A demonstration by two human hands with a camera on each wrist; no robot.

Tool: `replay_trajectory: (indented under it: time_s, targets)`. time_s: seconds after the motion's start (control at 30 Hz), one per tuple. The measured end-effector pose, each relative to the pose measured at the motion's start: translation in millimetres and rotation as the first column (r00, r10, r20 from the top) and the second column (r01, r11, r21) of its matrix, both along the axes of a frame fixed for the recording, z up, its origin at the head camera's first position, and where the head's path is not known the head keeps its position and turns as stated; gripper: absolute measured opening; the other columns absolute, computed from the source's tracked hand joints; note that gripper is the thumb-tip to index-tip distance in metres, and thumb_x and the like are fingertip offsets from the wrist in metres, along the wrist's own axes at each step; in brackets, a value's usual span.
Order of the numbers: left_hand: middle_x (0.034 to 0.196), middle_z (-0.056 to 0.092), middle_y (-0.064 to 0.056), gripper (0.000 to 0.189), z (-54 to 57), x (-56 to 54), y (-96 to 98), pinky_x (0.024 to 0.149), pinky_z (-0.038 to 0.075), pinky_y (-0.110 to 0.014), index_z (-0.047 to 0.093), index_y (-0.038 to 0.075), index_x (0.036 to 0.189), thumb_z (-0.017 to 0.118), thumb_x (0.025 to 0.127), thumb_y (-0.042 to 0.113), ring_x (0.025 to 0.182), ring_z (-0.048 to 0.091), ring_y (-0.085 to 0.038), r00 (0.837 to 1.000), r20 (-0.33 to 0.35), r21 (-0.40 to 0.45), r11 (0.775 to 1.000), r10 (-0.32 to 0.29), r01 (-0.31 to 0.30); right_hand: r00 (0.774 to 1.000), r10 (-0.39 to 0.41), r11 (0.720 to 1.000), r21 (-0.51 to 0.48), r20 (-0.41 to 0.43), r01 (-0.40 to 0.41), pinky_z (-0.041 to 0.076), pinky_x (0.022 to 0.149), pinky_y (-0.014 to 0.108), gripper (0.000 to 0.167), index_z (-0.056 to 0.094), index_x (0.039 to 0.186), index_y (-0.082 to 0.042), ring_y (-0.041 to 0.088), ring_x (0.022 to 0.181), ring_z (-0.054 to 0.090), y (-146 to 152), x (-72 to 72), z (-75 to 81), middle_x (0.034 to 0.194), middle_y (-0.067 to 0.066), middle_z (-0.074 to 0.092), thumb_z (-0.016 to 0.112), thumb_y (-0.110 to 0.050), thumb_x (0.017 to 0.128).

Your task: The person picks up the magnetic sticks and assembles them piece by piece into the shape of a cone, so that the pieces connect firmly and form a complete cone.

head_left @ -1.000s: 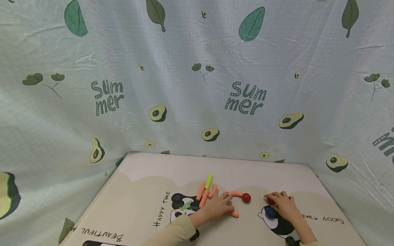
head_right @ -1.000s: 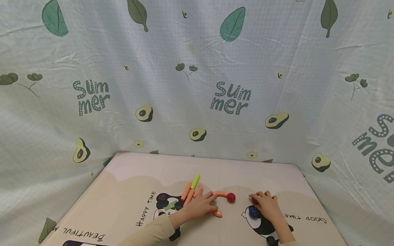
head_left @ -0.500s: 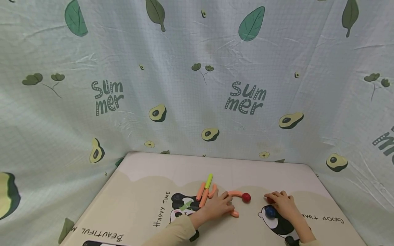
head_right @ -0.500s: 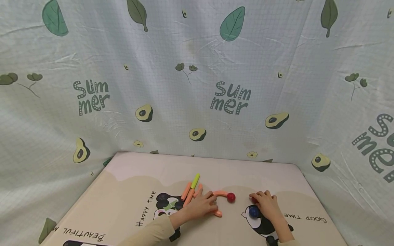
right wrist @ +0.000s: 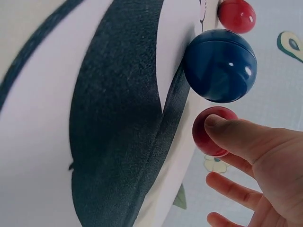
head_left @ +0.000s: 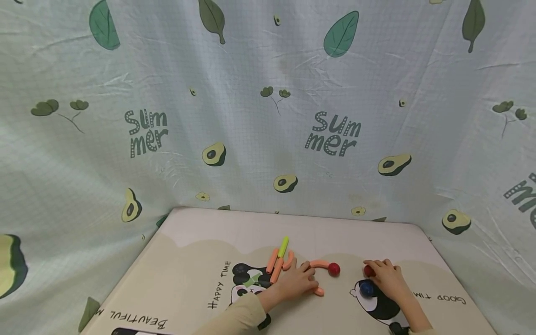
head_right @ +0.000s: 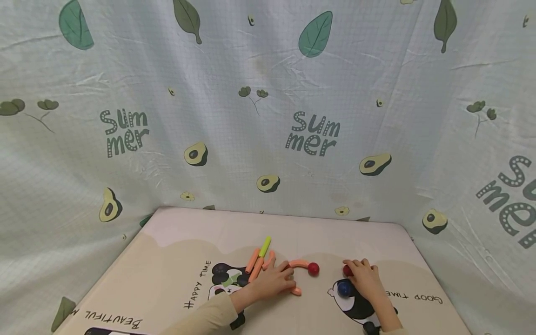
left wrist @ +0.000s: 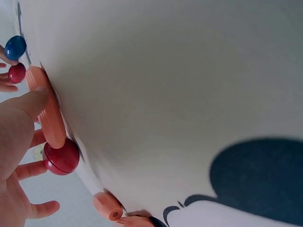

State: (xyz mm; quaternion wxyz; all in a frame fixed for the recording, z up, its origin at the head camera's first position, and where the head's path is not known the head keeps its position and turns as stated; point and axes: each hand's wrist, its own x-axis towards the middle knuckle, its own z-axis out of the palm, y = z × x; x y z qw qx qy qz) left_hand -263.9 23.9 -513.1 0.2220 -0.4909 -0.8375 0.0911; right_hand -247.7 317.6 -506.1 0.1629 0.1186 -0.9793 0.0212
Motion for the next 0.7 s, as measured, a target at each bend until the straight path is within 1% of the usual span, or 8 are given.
replay_trajectory:
  time_s: [0.2, 0.37, 0.5, 0.7]
  targets:
    - [0.099, 0.057, 0.010, 0.016, -0.1, -0.5, 0.2, 0.075, 0.040, -0.036, 0.061, 0.036, 0.087, 0.045, 0.088, 0.036, 0.091, 0.043, -0.009, 1.000, 0.014, -0.007, 1.000, -0.003, 0.003, 1.000, 0.007, 0.999, -0.033, 0.003, -0.007, 0.040, 0.067, 0.051, 0.038, 0.060, 0.104, -0.009, 0.024, 0.081, 0.051, 0, 2.3, 0.2, 0.093, 0.007, 0.065, 0.073, -0.015, 0.068]
    - [0.097, 0.057, 0.010, 0.014, -1.7, -1.5, 0.5, 0.077, 0.041, -0.038, 0.061, 0.036, 0.088, 0.047, 0.088, 0.036, 0.092, 0.044, -0.009, 1.000, 0.014, -0.006, 1.000, -0.004, 0.004, 1.000, 0.005, 0.999, -0.033, 0.004, -0.005, 0.039, 0.069, 0.052, 0.039, 0.060, 0.104, -0.009, 0.025, 0.085, 0.051, -1, 1.8, 0.2, 0.092, 0.006, 0.062, 0.072, -0.019, 0.069]
    - [0.092, 0.057, 0.011, 0.015, -3.1, -1.2, 0.4, 0.078, 0.040, -0.039, 0.060, 0.036, 0.088, 0.045, 0.088, 0.036, 0.091, 0.044, -0.010, 1.000, 0.005, -0.011, 1.000, -0.002, 0.002, 1.000, 0.009, 0.999, -0.046, -0.017, -0.010, 0.039, 0.070, 0.051, 0.038, 0.060, 0.105, -0.011, 0.024, 0.085, 0.050, -4, 3.5, 0.8, 0.089, 0.003, 0.059, 0.072, -0.021, 0.069]
    - [0.086, 0.056, 0.011, 0.017, -1.7, -0.1, -0.1, 0.077, 0.039, -0.037, 0.060, 0.037, 0.089, 0.043, 0.089, 0.036, 0.088, 0.044, -0.010, 1.000, -0.022, -0.019, 1.000, -0.001, 0.001, 0.998, 0.028, 0.998, -0.057, -0.062, -0.032, 0.039, 0.070, 0.048, 0.036, 0.062, 0.102, -0.014, 0.020, 0.082, 0.049, -13, 6.8, 2.1, 0.084, -0.001, 0.055, 0.072, -0.024, 0.070]
